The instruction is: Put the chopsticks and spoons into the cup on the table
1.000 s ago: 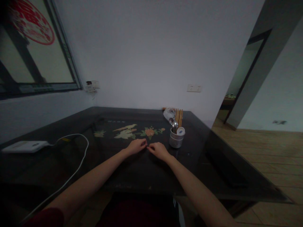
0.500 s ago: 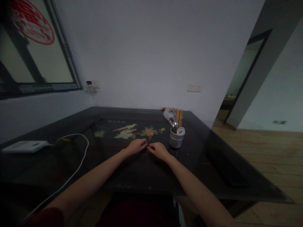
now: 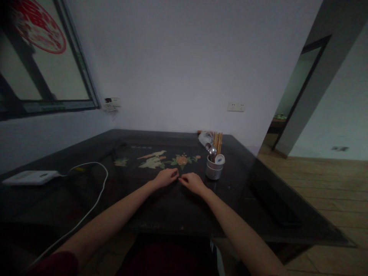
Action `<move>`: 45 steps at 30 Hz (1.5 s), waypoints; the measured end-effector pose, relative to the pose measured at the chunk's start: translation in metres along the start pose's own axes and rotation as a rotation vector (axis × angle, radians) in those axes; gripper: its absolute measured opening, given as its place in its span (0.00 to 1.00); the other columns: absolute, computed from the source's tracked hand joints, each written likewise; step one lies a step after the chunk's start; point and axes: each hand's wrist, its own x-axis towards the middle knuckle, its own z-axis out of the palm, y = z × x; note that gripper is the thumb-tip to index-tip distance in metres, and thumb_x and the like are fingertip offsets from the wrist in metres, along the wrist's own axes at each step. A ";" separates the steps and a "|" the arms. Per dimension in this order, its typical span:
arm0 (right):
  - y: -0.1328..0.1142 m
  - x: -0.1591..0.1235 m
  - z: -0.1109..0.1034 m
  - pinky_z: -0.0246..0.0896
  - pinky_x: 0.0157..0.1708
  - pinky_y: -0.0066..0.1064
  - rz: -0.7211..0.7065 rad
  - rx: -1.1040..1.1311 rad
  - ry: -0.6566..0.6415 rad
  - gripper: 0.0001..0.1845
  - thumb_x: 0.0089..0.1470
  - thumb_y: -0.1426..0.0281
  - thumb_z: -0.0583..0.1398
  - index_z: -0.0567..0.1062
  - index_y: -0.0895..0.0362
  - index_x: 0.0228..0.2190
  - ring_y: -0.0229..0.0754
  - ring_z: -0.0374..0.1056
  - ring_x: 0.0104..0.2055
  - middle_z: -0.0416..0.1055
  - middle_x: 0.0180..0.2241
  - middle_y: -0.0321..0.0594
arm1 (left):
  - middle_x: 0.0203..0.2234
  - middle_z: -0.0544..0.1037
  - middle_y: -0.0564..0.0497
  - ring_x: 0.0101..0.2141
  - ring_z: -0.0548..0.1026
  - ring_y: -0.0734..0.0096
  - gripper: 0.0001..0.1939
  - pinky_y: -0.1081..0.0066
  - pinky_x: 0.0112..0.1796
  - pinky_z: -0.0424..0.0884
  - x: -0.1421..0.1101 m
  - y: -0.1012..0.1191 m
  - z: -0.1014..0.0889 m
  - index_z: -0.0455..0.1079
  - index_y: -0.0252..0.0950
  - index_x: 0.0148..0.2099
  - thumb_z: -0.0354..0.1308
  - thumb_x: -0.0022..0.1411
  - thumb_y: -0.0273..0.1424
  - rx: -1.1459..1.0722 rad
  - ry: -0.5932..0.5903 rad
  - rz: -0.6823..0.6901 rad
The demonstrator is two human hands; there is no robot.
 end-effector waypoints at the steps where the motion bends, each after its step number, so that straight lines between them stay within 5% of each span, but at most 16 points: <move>1: 0.000 0.000 0.000 0.41 0.24 0.26 -0.001 0.002 -0.001 0.17 0.58 0.64 0.53 0.72 0.58 0.21 0.33 0.57 0.22 0.66 0.19 0.35 | 0.34 0.77 0.51 0.34 0.75 0.68 0.12 0.73 0.32 0.66 0.000 0.000 0.000 0.68 0.41 0.42 0.46 0.63 0.38 -0.003 0.002 0.003; 45: -0.004 0.000 -0.003 0.43 0.25 0.26 0.017 -0.007 -0.014 0.17 0.58 0.63 0.53 0.74 0.58 0.23 0.34 0.59 0.23 0.69 0.21 0.36 | 0.37 0.77 0.48 0.36 0.75 0.67 0.12 0.72 0.35 0.67 -0.006 0.007 -0.010 0.68 0.40 0.43 0.46 0.63 0.37 -0.013 -0.025 -0.004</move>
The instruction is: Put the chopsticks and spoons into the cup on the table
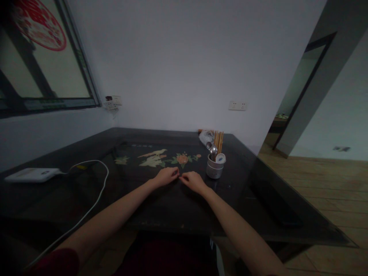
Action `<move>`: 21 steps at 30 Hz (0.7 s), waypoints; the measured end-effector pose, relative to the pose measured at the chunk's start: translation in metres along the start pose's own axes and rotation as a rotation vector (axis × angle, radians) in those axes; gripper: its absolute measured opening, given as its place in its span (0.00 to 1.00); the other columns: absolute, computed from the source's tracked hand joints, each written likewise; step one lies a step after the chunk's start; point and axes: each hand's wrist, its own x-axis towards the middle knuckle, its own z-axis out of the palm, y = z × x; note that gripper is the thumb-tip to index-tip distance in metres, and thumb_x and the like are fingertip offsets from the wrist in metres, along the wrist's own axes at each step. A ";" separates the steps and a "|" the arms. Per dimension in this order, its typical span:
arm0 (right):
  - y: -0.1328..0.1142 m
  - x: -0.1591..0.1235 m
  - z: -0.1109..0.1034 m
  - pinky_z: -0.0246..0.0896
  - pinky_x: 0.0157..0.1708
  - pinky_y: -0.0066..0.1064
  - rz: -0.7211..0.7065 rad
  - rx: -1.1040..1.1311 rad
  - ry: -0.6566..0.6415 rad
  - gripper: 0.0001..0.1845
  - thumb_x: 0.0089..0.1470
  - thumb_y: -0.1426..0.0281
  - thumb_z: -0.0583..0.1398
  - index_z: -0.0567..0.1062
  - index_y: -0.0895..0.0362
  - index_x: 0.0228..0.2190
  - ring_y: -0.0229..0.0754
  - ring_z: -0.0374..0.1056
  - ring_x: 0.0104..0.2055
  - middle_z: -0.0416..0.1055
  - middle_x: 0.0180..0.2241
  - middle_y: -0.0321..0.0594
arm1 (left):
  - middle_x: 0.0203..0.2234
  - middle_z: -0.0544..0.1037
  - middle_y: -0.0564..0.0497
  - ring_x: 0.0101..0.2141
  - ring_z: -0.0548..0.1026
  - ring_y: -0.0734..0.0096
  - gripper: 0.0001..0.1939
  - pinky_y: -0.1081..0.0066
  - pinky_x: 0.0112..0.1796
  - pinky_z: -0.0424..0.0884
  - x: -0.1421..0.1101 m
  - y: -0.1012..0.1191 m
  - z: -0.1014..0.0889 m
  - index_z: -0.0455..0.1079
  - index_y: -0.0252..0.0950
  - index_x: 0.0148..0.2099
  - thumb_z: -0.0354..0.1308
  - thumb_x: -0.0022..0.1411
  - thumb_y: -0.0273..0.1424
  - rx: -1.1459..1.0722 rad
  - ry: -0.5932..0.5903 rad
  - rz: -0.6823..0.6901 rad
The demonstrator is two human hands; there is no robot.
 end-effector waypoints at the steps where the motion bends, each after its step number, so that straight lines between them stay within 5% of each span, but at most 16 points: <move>1: 0.000 0.000 0.000 0.43 0.25 0.26 -0.001 -0.001 0.001 0.17 0.58 0.64 0.53 0.74 0.58 0.23 0.34 0.59 0.23 0.69 0.21 0.36 | 0.37 0.77 0.48 0.36 0.75 0.66 0.12 0.72 0.35 0.67 0.000 0.000 0.000 0.68 0.40 0.43 0.46 0.63 0.37 0.003 0.001 0.004; 21: 0.000 -0.001 0.000 0.44 0.25 0.26 -0.002 0.013 -0.001 0.17 0.58 0.63 0.53 0.74 0.58 0.23 0.34 0.60 0.24 0.69 0.22 0.37 | 0.35 0.77 0.49 0.34 0.75 0.67 0.12 0.73 0.34 0.67 0.000 0.001 -0.001 0.68 0.40 0.43 0.46 0.63 0.37 0.006 0.004 -0.003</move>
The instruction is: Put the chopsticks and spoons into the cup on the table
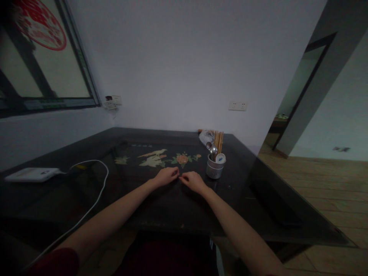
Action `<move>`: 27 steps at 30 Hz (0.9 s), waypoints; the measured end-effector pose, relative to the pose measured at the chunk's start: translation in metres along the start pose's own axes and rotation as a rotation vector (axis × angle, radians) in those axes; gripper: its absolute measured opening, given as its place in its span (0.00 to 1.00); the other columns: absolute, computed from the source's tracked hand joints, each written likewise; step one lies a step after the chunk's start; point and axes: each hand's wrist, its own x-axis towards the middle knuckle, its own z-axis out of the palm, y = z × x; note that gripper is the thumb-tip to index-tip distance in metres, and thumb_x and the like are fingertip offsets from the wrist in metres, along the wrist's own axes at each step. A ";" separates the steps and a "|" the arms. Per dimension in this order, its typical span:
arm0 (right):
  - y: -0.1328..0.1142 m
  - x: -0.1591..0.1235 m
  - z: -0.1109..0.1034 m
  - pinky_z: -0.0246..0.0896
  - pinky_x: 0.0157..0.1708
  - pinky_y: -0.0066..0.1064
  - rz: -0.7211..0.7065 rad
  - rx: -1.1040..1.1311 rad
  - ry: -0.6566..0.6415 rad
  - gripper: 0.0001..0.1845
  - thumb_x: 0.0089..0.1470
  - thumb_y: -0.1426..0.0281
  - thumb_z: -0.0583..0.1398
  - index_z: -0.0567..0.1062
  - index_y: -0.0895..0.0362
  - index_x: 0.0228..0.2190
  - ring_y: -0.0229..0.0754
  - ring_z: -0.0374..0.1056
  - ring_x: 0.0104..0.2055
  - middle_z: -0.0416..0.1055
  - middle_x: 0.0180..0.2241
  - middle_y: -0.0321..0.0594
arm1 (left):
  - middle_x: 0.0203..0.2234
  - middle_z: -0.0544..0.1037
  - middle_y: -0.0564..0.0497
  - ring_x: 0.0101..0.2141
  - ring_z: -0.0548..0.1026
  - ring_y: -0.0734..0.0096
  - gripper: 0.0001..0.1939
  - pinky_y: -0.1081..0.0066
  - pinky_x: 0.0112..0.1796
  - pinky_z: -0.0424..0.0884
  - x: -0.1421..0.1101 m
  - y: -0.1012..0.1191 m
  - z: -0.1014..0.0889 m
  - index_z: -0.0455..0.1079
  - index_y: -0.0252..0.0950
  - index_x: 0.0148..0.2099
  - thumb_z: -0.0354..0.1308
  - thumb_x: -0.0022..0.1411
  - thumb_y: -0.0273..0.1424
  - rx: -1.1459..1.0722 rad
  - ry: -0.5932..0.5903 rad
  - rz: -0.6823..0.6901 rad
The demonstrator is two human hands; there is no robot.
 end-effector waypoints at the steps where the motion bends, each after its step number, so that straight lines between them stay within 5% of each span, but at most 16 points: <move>1: 0.000 0.000 0.000 0.44 0.25 0.26 0.002 -0.001 -0.001 0.17 0.58 0.63 0.53 0.74 0.58 0.24 0.34 0.60 0.24 0.69 0.22 0.37 | 0.35 0.77 0.49 0.35 0.75 0.67 0.12 0.73 0.34 0.67 0.000 0.001 0.000 0.68 0.40 0.43 0.47 0.63 0.37 -0.003 -0.003 -0.007; 27: 0.000 0.001 -0.001 0.44 0.26 0.26 -0.003 0.003 -0.012 0.18 0.58 0.63 0.53 0.74 0.58 0.23 0.34 0.59 0.24 0.69 0.21 0.37 | 0.36 0.77 0.49 0.35 0.75 0.67 0.12 0.73 0.34 0.67 0.001 -0.002 0.002 0.68 0.40 0.43 0.46 0.63 0.37 0.004 0.005 0.009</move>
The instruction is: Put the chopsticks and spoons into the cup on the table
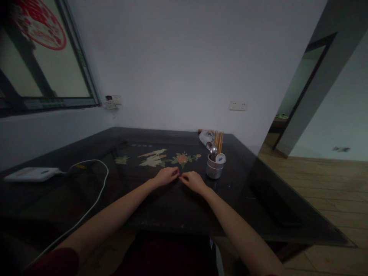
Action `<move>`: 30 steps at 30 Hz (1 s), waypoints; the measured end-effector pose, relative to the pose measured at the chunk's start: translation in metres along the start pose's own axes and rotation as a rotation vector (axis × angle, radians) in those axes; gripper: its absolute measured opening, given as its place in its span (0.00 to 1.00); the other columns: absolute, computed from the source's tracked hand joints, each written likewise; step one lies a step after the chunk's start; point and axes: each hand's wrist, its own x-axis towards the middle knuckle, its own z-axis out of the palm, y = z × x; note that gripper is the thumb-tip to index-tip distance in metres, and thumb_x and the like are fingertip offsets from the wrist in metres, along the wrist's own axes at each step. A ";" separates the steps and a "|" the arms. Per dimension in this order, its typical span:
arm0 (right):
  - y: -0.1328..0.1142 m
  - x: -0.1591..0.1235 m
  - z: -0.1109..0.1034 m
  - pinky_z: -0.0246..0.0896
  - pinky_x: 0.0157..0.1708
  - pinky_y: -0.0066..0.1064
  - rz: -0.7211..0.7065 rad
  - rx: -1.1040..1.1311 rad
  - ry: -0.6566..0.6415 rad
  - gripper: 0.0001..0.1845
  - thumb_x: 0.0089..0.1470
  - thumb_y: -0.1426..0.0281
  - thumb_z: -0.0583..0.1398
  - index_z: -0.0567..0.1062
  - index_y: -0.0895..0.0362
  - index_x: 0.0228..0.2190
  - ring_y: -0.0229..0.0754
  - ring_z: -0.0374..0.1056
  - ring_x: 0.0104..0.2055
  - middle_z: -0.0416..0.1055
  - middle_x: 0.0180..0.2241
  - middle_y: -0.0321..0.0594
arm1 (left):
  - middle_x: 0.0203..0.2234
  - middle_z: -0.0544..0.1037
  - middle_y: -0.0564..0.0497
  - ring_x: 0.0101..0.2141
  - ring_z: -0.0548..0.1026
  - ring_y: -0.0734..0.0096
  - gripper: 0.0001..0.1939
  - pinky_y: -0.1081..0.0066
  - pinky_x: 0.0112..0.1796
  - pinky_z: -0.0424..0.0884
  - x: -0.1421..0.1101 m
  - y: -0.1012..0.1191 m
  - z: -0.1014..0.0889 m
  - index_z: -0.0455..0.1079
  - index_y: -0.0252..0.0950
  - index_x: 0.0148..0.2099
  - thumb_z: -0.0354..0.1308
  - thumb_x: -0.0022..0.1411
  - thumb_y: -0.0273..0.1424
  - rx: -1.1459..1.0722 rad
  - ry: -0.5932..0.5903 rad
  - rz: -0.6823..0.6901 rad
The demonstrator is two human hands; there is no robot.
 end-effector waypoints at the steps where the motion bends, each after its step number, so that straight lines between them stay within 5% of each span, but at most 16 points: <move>1: 0.000 0.000 0.000 0.44 0.26 0.26 0.000 0.001 0.001 0.18 0.58 0.63 0.53 0.74 0.58 0.24 0.34 0.60 0.24 0.69 0.22 0.37 | 0.36 0.77 0.49 0.35 0.75 0.67 0.12 0.73 0.34 0.67 0.000 0.000 0.000 0.68 0.40 0.43 0.46 0.63 0.37 -0.001 0.002 0.000; 30: 0.000 0.000 0.001 0.45 0.26 0.26 0.002 -0.005 0.013 0.17 0.58 0.64 0.54 0.74 0.58 0.23 0.35 0.60 0.24 0.69 0.21 0.37 | 0.35 0.77 0.49 0.34 0.75 0.66 0.12 0.72 0.34 0.67 0.002 -0.003 0.004 0.68 0.41 0.43 0.46 0.63 0.37 -0.007 0.014 0.019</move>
